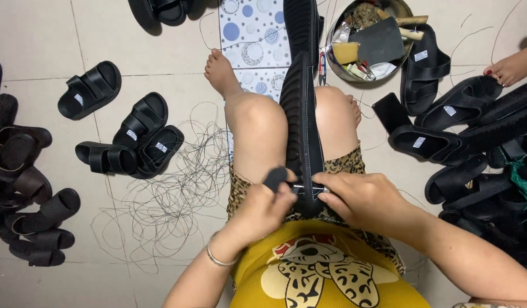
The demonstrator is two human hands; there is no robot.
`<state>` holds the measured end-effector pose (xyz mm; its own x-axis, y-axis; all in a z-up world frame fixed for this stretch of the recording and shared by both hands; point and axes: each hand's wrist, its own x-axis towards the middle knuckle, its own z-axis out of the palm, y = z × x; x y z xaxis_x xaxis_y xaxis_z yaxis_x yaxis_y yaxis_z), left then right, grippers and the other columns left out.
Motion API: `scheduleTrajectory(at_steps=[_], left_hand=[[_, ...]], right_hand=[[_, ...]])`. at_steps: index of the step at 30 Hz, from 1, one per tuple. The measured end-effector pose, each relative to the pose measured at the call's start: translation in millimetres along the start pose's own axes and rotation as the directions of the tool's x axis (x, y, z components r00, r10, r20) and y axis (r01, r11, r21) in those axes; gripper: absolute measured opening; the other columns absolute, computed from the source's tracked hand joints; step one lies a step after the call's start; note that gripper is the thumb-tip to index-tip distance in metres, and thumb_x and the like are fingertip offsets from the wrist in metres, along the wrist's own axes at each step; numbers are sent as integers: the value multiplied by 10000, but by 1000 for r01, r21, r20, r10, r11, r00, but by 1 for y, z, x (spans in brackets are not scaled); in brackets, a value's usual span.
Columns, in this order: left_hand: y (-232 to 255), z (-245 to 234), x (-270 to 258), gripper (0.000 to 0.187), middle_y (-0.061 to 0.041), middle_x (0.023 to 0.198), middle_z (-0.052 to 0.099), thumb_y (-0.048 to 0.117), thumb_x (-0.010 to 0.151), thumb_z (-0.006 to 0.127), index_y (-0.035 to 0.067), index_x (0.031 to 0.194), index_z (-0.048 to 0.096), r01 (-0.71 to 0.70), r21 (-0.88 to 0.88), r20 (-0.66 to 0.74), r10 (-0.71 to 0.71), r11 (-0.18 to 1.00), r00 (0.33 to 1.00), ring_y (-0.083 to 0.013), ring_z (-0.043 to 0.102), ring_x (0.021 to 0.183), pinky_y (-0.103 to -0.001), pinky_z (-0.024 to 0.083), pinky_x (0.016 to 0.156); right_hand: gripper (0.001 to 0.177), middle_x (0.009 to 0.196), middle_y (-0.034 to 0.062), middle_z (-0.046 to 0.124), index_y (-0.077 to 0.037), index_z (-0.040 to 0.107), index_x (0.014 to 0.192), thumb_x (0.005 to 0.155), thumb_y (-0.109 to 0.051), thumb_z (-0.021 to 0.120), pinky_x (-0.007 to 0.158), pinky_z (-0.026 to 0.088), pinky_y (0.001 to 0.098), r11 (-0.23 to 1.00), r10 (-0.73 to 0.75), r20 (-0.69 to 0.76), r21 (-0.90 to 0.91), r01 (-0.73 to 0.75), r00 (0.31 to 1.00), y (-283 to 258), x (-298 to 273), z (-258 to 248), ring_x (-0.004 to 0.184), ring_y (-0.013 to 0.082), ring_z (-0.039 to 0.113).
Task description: Hand-stitching the sole of a black sandal using a needle and thread while sitting on the floor.
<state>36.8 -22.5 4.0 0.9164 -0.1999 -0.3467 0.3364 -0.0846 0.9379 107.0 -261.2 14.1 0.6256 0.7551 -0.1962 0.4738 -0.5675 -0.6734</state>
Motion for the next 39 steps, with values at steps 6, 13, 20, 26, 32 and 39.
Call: scheduleTrajectory(at_steps=[6, 13, 20, 26, 32, 39], left_hand=[[1, -5, -4, 307, -87, 720, 662, 71, 902, 654, 14, 1203, 630, -66, 312, -83, 96, 948, 992, -252, 679, 628, -348, 565, 526], [-18, -45, -27, 134, 19, 810, 628, -11, 968, 573, 53, 1062, 643, -148, -31, -584, 103, 988, 805, -42, 529, 630, -155, 454, 567], [34, -39, -15, 252, -130, 1042, 646, 26, 901, 708, -15, 1140, 640, -92, 730, -400, 533, 677, 746, -318, 648, 1020, -387, 591, 856], [-3, -3, -7, 518, -227, 1211, 645, 337, 866, 791, -25, 1208, 647, -260, 665, -146, 464, 700, 874, -453, 629, 1149, -520, 566, 891], [7, 19, -2, 1008, -307, 1195, 638, 436, 760, 850, -79, 1487, 379, -200, 583, -51, 281, 788, 958, -487, 658, 1066, -568, 563, 827], [-16, 28, 8, 1160, -197, 676, 678, 615, 721, 773, -18, 1546, 259, 148, 479, -69, -131, 865, 989, -487, 700, 684, -530, 522, 644]], right_hand=[[515, 860, -35, 766, -338, 553, 1405, 899, -262, 611, 531, 630, 276, 942, 303, 225, -220, -255, 926, 9, -29, -58, 594, 136, 751], [92, 749, -30, 808, -105, 730, 799, 766, -19, 732, 580, 564, 230, 762, 206, 168, 591, -265, 964, 53, -73, -19, 622, 88, 697], [99, 878, 71, 755, -117, 840, 913, 835, -172, 812, 787, 554, 395, 795, 267, -93, 584, -165, 959, 11, -14, 24, 827, 224, 725], [152, 837, 189, 627, 16, 732, 922, 932, -83, 617, 483, 544, 342, 499, 166, -379, 829, 254, 911, 37, -27, 7, 512, 202, 612], [224, 963, 152, 747, -81, 808, 1008, 830, -217, 803, 695, 533, 414, 761, 261, -220, 646, -60, 940, 22, -20, 33, 753, 229, 656], [303, 739, 135, 565, 23, 582, 825, 1059, -167, 554, 394, 439, 238, 182, 345, -111, 982, 50, 932, 38, -12, 56, 525, 129, 473]])
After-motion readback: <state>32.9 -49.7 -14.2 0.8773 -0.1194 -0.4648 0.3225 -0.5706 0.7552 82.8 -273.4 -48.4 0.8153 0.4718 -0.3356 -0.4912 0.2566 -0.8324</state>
